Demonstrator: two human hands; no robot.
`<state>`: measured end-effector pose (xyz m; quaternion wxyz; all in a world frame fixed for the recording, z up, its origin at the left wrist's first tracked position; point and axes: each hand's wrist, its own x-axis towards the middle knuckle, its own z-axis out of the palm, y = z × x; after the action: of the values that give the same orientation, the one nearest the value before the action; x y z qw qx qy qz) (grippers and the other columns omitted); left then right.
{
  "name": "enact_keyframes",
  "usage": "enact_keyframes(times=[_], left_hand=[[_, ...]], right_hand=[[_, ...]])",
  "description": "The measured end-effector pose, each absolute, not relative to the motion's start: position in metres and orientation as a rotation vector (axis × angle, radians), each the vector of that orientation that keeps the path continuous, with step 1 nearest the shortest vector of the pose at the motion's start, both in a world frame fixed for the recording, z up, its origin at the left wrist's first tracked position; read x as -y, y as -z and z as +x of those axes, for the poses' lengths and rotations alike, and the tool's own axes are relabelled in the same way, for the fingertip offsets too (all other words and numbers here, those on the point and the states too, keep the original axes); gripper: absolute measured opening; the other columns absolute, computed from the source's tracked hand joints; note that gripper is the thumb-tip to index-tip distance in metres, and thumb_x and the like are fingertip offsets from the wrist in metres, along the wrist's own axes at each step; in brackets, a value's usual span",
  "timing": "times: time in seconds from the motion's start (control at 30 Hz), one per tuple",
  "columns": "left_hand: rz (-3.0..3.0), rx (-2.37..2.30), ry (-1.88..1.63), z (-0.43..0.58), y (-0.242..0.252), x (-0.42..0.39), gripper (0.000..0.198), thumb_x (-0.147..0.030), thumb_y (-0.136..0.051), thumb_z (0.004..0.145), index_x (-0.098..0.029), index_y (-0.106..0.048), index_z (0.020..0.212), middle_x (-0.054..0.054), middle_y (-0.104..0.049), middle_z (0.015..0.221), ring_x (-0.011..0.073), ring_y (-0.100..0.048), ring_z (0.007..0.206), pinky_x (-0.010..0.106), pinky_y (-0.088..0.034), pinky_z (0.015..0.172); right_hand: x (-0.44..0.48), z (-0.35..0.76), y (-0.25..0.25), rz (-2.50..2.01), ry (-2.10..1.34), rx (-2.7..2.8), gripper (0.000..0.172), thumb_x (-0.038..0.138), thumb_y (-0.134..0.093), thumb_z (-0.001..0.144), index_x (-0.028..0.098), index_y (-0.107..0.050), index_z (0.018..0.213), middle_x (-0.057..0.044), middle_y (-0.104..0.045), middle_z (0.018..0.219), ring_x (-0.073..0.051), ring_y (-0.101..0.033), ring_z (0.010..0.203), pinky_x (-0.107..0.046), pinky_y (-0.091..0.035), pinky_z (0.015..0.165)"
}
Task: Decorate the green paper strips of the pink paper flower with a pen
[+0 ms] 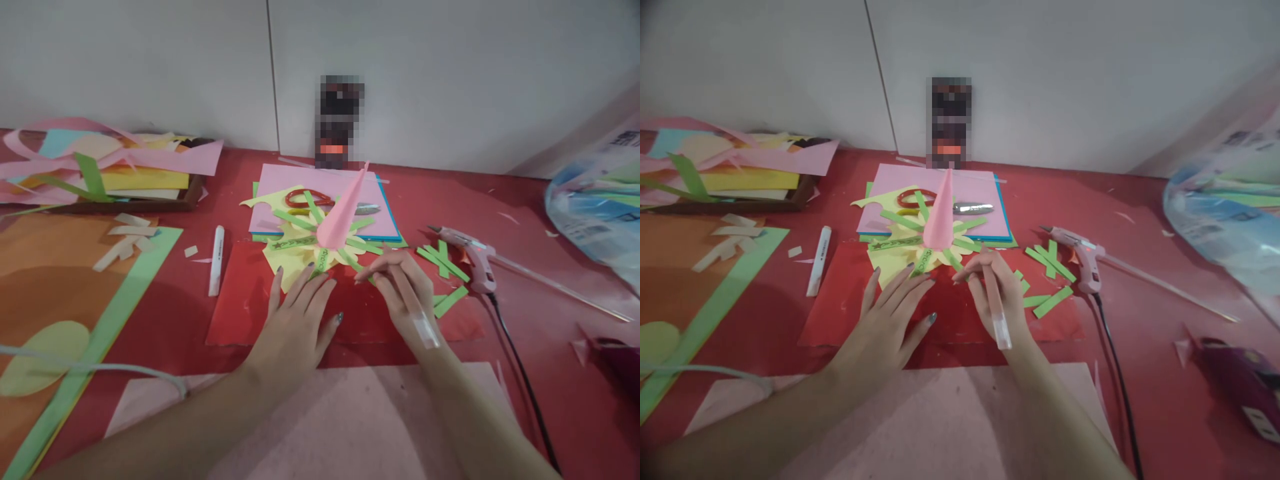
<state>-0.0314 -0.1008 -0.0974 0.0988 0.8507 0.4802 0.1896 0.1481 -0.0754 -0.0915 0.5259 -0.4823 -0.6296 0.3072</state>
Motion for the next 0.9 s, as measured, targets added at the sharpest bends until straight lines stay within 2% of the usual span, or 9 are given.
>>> enact_keyframes(times=[0.2,0.33,0.43,0.57,0.63,0.73,0.83,0.9], left_hand=[[2.530,-1.455,-0.563,-0.031,0.099,0.101,0.040,-0.032,-0.031,0.094,-0.016,-0.038,0.129,0.005,-0.042,0.137,0.0212,-0.023,0.133,0.050,-0.007,0.110],[2.519,-1.499,-0.510,-0.030,0.100,0.100,0.041,-0.032,-0.031,0.093,-0.015,-0.038,0.130,0.005,-0.043,0.137,0.0235,-0.025,0.132,0.052,-0.007,0.109],[2.512,-1.496,-0.495,-0.030,0.101,0.100,0.041,-0.033,-0.031,0.093,-0.014,-0.038,0.130,0.005,-0.045,0.135,0.0244,-0.027,0.131,0.053,-0.007,0.109],[2.495,-1.473,-0.517,-0.031,0.100,0.100,0.040,-0.031,-0.032,0.093,-0.015,-0.038,0.130,0.005,-0.045,0.135,0.0240,-0.027,0.131,0.054,-0.009,0.109],[2.488,-1.469,-0.535,-0.031,0.100,0.100,0.040,-0.031,-0.032,0.093,-0.016,-0.038,0.129,0.006,-0.045,0.135,0.0241,-0.028,0.131,0.055,-0.009,0.108],[2.484,-1.464,-0.530,-0.031,0.100,0.100,0.040,-0.030,-0.032,0.093,-0.016,-0.038,0.130,0.006,-0.044,0.135,0.0231,-0.030,0.130,0.055,-0.008,0.109],[2.483,-1.455,-0.507,-0.031,0.100,0.099,0.040,-0.030,-0.031,0.093,-0.015,-0.037,0.130,0.007,-0.044,0.135,0.0216,-0.033,0.128,0.053,-0.007,0.109],[2.485,-1.452,-0.505,-0.032,0.100,0.099,0.040,-0.031,-0.031,0.093,-0.015,-0.038,0.130,0.007,-0.045,0.135,0.0215,-0.034,0.127,0.053,-0.006,0.109]], right_hand=[[0.076,0.147,0.091,-1.170,-0.836,1.600,0.008,0.015,-0.050,0.082,0.022,-0.052,0.085,-0.001,-0.066,0.079,-0.016,-0.064,0.076,-0.033,-0.050,0.074],[0.077,0.145,0.090,-1.162,-0.859,1.621,0.008,0.017,-0.051,0.081,0.023,-0.052,0.087,-0.001,-0.066,0.081,-0.015,-0.063,0.070,-0.031,-0.050,0.069],[0.074,0.147,0.092,-1.258,-0.666,1.587,0.007,0.017,-0.052,0.079,0.023,-0.052,0.084,-0.001,-0.064,0.082,-0.014,-0.060,0.067,-0.030,-0.048,0.066],[0.064,0.156,0.099,-1.418,-0.374,1.426,0.010,0.019,-0.055,0.076,0.023,-0.051,0.083,-0.002,-0.061,0.078,-0.017,-0.058,0.072,-0.032,-0.047,0.066],[0.060,0.161,0.104,-1.458,-0.321,1.332,0.001,0.022,-0.051,0.079,0.023,-0.051,0.080,-0.004,-0.058,0.082,-0.017,-0.056,0.075,-0.032,-0.047,0.066],[0.057,0.165,0.110,-1.532,-0.307,1.313,0.007,0.029,-0.049,0.080,0.023,-0.052,0.081,-0.001,-0.052,0.072,-0.018,-0.056,0.078,-0.031,-0.047,0.068],[0.058,0.165,0.112,-1.587,-0.323,1.395,0.013,0.030,-0.061,0.072,0.024,-0.055,0.082,0.003,-0.045,0.059,-0.020,-0.054,0.077,-0.034,-0.044,0.073],[0.058,0.165,0.112,-1.559,-0.404,1.358,0.017,0.030,-0.066,0.067,0.024,-0.057,0.080,0.003,-0.046,0.061,-0.019,-0.052,0.075,-0.035,-0.044,0.073]])
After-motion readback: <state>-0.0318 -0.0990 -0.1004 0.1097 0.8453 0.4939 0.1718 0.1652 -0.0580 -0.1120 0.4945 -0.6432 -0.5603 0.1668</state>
